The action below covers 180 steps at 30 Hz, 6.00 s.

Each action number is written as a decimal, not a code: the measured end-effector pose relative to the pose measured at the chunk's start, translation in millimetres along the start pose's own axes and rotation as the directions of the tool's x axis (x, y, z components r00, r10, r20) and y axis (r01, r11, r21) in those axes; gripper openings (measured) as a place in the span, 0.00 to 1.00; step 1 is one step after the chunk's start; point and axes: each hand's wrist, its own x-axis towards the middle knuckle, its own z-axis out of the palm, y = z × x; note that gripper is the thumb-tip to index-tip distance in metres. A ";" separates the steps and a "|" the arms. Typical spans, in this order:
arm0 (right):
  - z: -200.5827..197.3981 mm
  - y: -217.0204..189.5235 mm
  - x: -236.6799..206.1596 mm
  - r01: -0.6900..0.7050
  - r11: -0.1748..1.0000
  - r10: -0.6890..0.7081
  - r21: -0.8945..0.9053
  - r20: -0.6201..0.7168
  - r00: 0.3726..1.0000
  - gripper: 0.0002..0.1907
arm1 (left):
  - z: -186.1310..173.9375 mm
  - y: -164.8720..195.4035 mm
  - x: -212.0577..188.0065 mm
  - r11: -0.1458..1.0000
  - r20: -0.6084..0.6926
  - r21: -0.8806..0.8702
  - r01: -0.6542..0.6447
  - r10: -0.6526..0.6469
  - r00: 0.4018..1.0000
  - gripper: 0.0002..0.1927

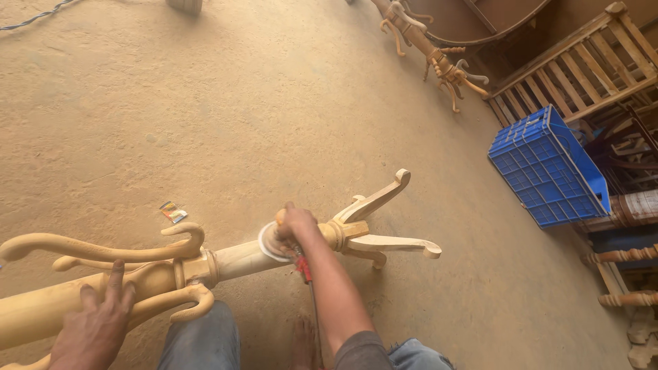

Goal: The person uses an orbital sander to smooth the surface of a carved wooden furniture leg. They hold the piece steady with one hand while operating the sander with the other, moving along the central shaft and decorative elements.

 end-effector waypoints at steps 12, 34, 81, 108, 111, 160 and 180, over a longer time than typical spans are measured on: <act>60.6 -56.0 -76.6 0.146 0.987 -0.135 0.064 -0.142 0.980 0.46 | -14.4 -1.2 -5.8 0.996 0.002 -0.087 0.028 -0.028 1.000 0.29; 176.4 36.9 -64.6 0.091 0.801 0.294 0.591 -0.521 0.801 0.48 | -7.0 1.7 -8.6 0.998 -0.023 -0.054 0.025 -0.027 0.999 0.28; 80.3 -30.2 -79.5 0.048 0.936 -0.038 0.350 -0.037 0.999 0.50 | -9.0 12.8 -14.4 0.999 -0.240 -0.047 0.009 -0.020 0.971 0.21; -29.7 -60.6 87.3 -0.032 0.999 0.043 -0.037 0.388 0.921 0.48 | -71.0 -6.7 -0.2 0.999 0.180 -0.007 0.036 -0.034 0.983 0.21; -14.2 -77.2 66.6 0.029 1.000 -0.029 0.008 0.421 0.907 0.47 | -82.7 -6.0 5.8 0.992 0.213 -0.103 0.078 -0.055 0.975 0.29; -34.5 -28.9 133.8 0.149 0.977 -0.058 -0.150 0.490 0.870 0.51 | -43.3 7.8 -14.4 0.990 0.148 -0.084 0.112 -0.098 0.984 0.30; -23.0 30.8 29.8 0.133 0.987 -0.101 -0.085 0.311 0.945 0.52 | -116.6 -14.1 21.0 0.998 0.331 -0.063 -0.003 0.024 0.943 0.24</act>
